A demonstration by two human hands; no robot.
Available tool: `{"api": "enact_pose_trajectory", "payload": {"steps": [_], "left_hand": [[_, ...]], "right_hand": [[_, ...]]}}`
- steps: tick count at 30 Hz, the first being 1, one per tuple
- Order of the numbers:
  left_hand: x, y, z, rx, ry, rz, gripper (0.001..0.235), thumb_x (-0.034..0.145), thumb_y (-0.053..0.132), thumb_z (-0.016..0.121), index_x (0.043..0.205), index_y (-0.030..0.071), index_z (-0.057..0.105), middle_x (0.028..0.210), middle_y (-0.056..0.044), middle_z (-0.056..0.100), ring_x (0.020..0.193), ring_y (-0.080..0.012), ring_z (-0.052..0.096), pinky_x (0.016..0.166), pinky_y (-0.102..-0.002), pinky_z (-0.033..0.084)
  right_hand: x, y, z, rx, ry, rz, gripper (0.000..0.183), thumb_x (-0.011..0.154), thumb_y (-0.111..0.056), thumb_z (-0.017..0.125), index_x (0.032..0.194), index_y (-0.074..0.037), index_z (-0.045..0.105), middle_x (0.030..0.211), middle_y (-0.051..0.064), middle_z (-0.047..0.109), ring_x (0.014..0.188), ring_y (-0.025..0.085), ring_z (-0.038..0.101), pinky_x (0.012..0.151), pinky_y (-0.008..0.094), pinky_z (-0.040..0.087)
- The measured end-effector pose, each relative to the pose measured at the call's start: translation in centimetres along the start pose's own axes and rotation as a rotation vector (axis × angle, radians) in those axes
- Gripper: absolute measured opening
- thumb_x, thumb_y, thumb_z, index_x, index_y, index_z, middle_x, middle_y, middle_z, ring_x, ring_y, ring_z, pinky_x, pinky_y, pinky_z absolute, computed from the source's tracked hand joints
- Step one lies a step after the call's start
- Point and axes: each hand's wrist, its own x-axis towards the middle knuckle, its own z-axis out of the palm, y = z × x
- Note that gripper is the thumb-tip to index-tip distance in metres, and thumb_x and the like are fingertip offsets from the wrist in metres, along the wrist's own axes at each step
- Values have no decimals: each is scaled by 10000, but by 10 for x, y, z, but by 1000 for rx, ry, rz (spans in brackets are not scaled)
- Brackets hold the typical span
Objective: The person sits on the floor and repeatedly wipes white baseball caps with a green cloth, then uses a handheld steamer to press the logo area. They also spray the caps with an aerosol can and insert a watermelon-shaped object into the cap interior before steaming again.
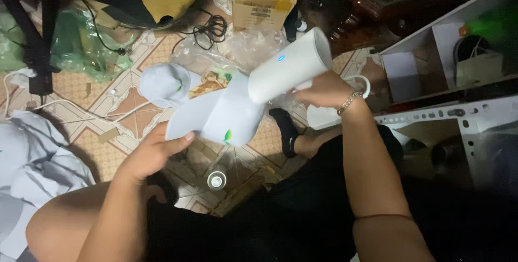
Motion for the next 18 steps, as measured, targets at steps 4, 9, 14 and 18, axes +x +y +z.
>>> {"api": "enact_pose_trajectory", "payload": {"steps": [4, 9, 14, 18], "left_hand": [[-16, -7, -13, -166, 18, -71, 412, 902, 189, 693, 1266, -6, 687, 1177, -48, 729, 1126, -155, 626, 1009, -316, 449], [-29, -18, -17, -192, 52, -56, 414, 903, 181, 720, 1261, -27, 702, 1186, -76, 727, 1126, -183, 625, 998, -339, 464], [-35, -19, -18, -275, 46, -69, 444, 878, 174, 721, 1271, -29, 684, 1210, -84, 725, 1153, -185, 632, 1004, -338, 464], [-41, -19, -19, -245, 26, -96, 446, 882, 168, 726, 1274, -42, 688, 1191, -104, 732, 1128, -197, 645, 993, -339, 472]], "right_hand": [[-1, 21, -4, -181, -170, -18, 403, 774, -343, 779, 1013, -18, 784, 899, 166, 767, 764, 235, 702, 681, 377, 557], [5, 39, 9, -111, -48, -265, 538, 754, -354, 776, 1215, -85, 712, 1188, 119, 735, 1081, 220, 684, 919, 393, 541], [19, 42, 19, -120, -249, -306, 540, 767, -331, 819, 1221, -69, 690, 1180, 123, 731, 1036, 212, 712, 892, 392, 569], [26, 36, 29, -45, -75, -375, 500, 760, -288, 772, 1208, -67, 740, 1124, 98, 787, 999, 208, 752, 863, 387, 607]]}}
